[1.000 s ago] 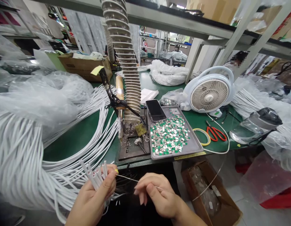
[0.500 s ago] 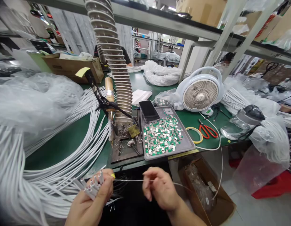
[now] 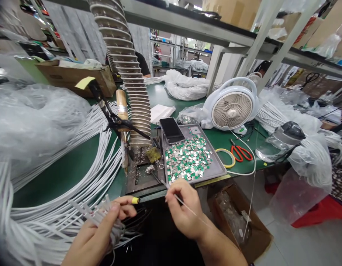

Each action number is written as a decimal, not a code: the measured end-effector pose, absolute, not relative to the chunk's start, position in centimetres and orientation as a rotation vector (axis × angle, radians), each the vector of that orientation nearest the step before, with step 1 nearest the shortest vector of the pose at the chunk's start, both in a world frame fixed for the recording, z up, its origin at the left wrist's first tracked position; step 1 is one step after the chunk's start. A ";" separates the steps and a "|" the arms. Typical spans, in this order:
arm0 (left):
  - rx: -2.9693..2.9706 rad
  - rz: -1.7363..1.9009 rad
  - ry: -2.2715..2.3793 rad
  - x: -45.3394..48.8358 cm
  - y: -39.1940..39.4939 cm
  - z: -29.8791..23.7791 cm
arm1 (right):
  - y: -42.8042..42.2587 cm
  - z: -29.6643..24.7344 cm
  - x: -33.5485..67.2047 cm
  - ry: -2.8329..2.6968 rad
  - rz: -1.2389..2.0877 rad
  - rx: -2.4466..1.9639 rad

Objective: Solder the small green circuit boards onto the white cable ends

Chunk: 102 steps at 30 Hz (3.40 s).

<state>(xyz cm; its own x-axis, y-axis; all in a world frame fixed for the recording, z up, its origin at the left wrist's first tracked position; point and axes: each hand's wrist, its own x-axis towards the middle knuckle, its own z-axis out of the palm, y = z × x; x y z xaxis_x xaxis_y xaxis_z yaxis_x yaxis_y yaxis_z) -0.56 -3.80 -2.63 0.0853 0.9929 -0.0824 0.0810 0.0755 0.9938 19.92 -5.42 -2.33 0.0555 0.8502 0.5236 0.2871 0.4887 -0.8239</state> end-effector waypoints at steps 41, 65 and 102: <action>0.845 1.111 0.953 -0.8 -2.5 -3.9 | -0.4 -0.5 23.0 -1.886 0.096 -1.618; 0.859 1.107 1.027 0.3 -2.6 -3.3 | -2.8 -0.9 19.7 -1.779 0.225 -1.215; 1.171 1.042 1.109 0.3 -2.9 -2.9 | -3.1 -1.9 13.8 -1.502 0.760 -1.092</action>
